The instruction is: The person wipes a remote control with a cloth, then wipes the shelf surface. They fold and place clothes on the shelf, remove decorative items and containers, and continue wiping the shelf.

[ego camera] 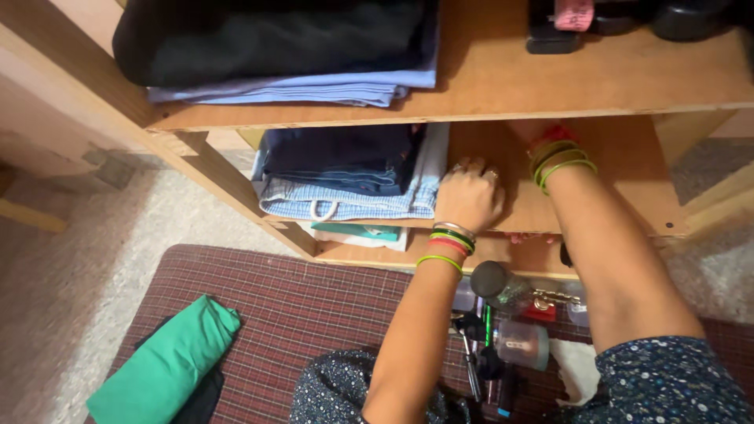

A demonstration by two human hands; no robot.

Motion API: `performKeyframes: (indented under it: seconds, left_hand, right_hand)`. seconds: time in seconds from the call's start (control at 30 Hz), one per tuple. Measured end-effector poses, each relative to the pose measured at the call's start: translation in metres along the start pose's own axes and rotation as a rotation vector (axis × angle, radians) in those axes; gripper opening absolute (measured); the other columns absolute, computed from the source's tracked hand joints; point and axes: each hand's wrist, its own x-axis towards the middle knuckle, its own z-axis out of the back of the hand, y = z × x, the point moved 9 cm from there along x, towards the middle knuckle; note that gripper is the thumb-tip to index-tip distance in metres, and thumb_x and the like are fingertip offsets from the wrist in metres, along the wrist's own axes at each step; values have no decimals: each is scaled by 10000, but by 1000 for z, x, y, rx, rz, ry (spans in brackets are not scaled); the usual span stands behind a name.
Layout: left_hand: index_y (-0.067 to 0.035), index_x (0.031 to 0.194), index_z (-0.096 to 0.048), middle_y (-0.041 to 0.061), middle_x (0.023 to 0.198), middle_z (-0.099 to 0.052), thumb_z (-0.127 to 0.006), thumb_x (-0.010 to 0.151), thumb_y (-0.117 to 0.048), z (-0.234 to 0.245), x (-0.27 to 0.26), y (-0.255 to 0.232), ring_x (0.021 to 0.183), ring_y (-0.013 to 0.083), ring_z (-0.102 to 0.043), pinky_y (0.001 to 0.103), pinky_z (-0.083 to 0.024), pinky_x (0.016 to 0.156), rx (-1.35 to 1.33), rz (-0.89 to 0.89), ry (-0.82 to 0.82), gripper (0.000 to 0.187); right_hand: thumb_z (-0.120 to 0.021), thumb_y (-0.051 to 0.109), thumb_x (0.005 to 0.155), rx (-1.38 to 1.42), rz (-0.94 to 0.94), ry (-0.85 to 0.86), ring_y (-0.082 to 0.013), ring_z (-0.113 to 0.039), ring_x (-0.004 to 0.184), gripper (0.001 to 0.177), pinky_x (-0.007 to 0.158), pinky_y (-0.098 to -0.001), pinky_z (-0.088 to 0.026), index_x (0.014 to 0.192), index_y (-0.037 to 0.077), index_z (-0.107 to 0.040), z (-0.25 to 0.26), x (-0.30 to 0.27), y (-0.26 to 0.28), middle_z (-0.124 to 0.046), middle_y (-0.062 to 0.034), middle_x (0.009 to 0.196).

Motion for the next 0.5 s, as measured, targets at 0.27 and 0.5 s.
performKeyframes:
  seconds: [0.27,0.5]
  left_hand:
    - [-71,822,-703,184,1020,-708,-676,762,-245,-9,0,4,1015,397,-674,484,-559,850,-15,22,12,186]
    - [-69,796,-685,181,1004,-709,-672,766,-229,0,-3,-1,979,390,-680,483,-560,839,14,-12,-56,163]
  right_hand:
    - [-875,422,856,183,92,-73,-450,-544,1229,602,1053,-526,-453,1297,70,-667,131,-83,36,-664,-212,1282]
    - [-869,199,678,22,-123,101,-406,-539,1268,597,1103,-509,-435,1215,83,-637,253,-264,17,-603,-214,1311]
